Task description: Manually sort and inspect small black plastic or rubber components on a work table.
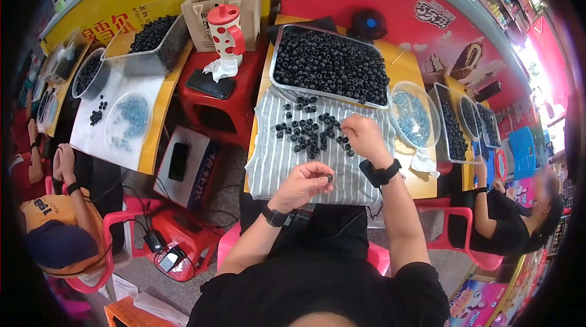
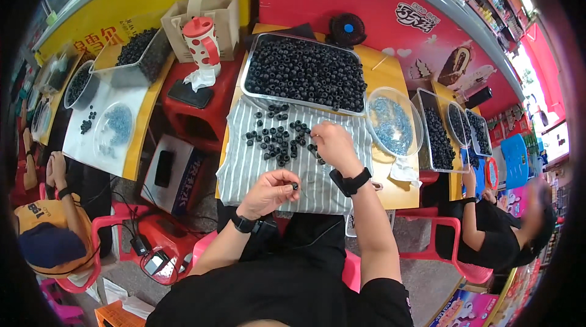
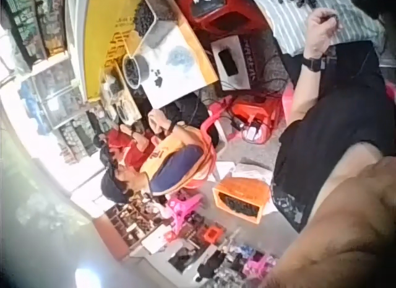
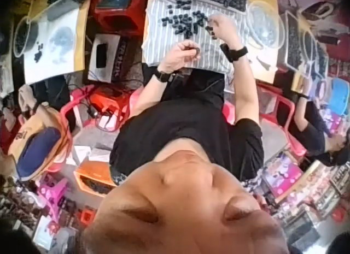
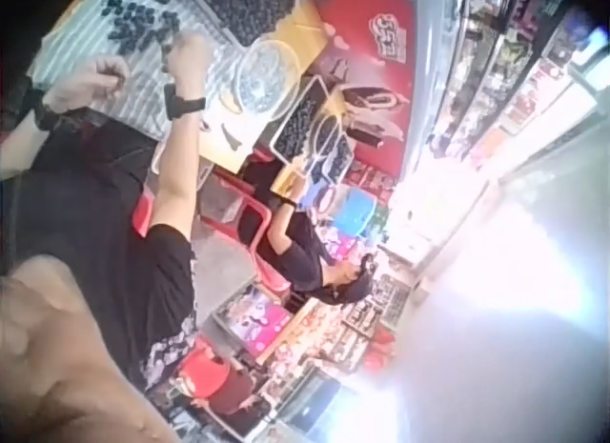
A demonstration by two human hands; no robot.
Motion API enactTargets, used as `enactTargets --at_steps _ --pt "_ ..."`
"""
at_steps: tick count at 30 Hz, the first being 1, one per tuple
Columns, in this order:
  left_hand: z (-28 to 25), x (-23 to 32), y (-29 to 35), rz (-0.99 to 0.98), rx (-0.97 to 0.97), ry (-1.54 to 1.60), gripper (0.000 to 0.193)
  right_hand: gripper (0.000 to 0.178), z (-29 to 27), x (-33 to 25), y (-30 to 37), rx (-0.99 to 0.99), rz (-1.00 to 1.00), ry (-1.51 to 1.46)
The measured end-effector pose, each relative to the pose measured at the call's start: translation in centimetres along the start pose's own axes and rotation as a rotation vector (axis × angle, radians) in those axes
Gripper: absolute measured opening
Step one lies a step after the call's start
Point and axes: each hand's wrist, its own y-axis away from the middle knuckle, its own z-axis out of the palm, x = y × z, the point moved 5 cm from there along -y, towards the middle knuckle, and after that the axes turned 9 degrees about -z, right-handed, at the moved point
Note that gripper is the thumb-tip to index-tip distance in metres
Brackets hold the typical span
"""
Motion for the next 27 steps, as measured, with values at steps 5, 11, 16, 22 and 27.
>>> enactTargets --at_steps 5,11,16,22,27 --pt "0.1 -0.1 0.1 -0.025 -0.044 -0.034 0.018 0.010 0.9 -2.2 -0.7 -0.029 -0.132 -0.157" --pt "0.2 -0.2 0.3 -0.049 -0.066 -0.040 0.020 0.015 2.8 -5.1 0.7 -0.141 -0.254 -0.075" --pt "0.5 -0.1 0.3 -0.051 -0.062 -0.048 0.019 0.015 1.8 -4.3 1.3 -0.207 -0.171 0.025" --pt "0.4 0.0 0.2 -0.051 -0.043 -0.048 0.018 0.012 -1.1 -2.3 0.9 0.013 -0.139 -0.078" --pt "0.4 0.2 0.2 -0.022 -0.001 -0.049 0.018 0.012 -2.6 2.9 0.4 0.064 0.028 -0.165"
